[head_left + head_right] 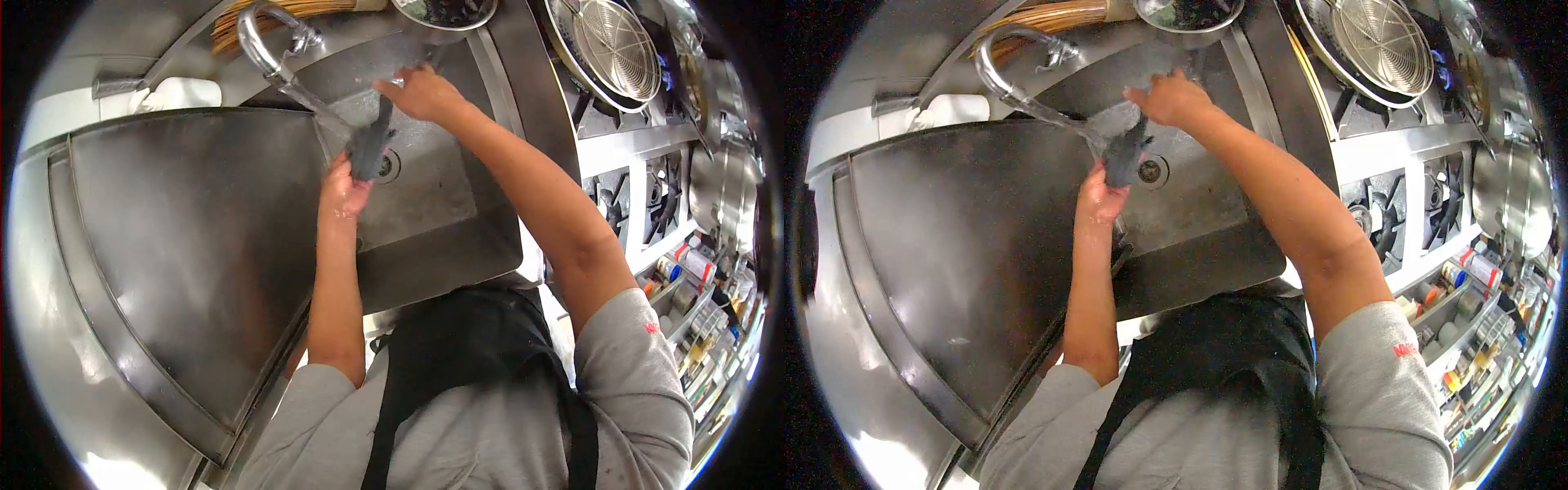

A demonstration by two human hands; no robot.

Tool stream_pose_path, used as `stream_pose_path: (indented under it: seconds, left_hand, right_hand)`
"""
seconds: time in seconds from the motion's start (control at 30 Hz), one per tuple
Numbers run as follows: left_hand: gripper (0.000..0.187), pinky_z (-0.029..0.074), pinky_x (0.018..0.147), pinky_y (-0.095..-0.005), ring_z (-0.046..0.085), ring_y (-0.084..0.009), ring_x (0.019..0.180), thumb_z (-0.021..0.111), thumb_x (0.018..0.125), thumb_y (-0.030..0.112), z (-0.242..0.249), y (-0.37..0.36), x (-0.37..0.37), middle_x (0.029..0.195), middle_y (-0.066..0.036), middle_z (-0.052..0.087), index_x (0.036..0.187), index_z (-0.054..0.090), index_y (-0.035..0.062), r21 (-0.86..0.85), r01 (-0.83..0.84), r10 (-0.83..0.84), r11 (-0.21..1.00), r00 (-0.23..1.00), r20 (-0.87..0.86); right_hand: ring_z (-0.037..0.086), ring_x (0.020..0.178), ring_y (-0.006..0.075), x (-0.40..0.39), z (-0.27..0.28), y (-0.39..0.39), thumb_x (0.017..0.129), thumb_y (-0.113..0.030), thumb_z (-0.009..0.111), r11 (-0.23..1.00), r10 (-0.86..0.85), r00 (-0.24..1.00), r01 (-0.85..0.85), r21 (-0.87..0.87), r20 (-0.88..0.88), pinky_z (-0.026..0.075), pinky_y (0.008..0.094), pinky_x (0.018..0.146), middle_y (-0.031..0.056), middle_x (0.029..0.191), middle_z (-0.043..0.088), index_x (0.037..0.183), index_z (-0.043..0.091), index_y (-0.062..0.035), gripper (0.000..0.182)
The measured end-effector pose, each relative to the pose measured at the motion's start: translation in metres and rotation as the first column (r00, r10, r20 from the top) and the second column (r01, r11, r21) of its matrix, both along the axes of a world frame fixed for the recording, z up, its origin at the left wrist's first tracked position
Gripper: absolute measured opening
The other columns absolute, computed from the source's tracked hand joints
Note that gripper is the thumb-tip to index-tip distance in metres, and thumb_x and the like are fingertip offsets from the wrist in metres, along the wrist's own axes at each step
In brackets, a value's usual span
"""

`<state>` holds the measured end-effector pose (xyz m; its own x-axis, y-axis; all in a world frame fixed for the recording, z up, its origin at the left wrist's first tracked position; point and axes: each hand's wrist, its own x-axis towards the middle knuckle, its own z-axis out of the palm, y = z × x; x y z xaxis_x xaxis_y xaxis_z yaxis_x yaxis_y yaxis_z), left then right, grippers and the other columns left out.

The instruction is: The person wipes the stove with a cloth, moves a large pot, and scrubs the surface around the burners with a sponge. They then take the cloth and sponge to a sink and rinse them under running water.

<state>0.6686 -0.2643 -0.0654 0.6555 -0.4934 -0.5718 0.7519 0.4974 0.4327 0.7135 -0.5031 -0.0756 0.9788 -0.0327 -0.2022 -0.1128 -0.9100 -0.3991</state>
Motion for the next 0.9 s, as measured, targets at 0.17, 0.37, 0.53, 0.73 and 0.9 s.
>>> stream_pose_path:
  seconds: [0.17,0.37,0.53,0.73,0.9]
  left_hand:
    - [0.034,0.053,0.094,-0.0385,0.068,-0.0258,0.105,0.050,0.094,0.005,0.036,-0.015,-0.016,0.118,-0.013,0.068,0.127,0.058,-0.0014,-0.173,0.040,-0.040,0.984,0.999,0.002]
    - [0.047,0.048,0.099,-0.0360,0.059,-0.0216,0.119,0.058,0.093,0.017,0.023,-0.005,-0.016,0.132,-0.009,0.060,0.137,0.053,0.0025,0.597,-0.029,-0.298,0.802,0.846,0.442]
    - [0.079,0.048,0.096,-0.0410,0.058,-0.0250,0.120,0.073,0.078,0.007,0.057,-0.058,-0.033,0.135,-0.013,0.053,0.146,0.035,0.0023,0.417,-0.217,-0.101,0.882,0.779,0.618]
    - [0.040,0.052,0.069,-0.0381,0.064,-0.0209,0.079,0.074,0.079,0.012,0.049,-0.047,-0.001,0.091,-0.006,0.064,0.114,0.059,0.0020,0.880,-0.142,-0.551,0.453,0.731,0.402]
    - [0.026,0.040,0.048,-0.0300,0.052,-0.0165,0.054,0.073,0.081,0.020,0.035,-0.013,0.029,0.069,-0.004,0.055,0.095,0.060,0.0015,-0.043,0.497,-0.499,0.867,0.866,-0.041]
  right_hand:
    - [0.066,0.102,0.0380,-0.040,0.110,0.045,0.088,-0.052,0.059,0.696,-0.137,0.785,0.510,0.506,-0.604,0.054,0.0450,0.086,0.0273,0.124,0.061,0.130,0.058,-0.0020,0.065]
    - [0.065,0.099,0.0454,-0.048,0.091,0.060,0.087,-0.029,0.061,0.911,-0.292,0.956,0.275,0.307,0.009,0.055,0.0479,0.084,0.0285,0.115,0.065,0.113,0.063,-0.0001,0.039]
    - [0.066,0.098,0.0446,-0.041,0.115,0.080,0.086,-0.023,0.060,0.825,-0.357,0.902,0.426,0.372,-0.244,0.054,0.0476,0.086,0.0267,0.100,0.068,0.119,0.057,0.0022,0.042]
    - [0.055,0.122,0.0403,0.010,0.101,0.030,0.081,-0.015,0.070,0.914,0.388,0.898,-0.404,-0.036,-0.207,0.050,0.0424,0.096,0.0189,0.129,0.058,0.128,0.055,-0.0074,0.050]
    - [0.051,0.130,0.0334,-0.020,0.170,0.021,0.079,-0.013,0.073,0.780,0.625,0.769,-0.606,-0.159,0.133,0.048,0.0431,0.102,0.0120,0.145,0.049,0.140,0.049,-0.0189,0.066]
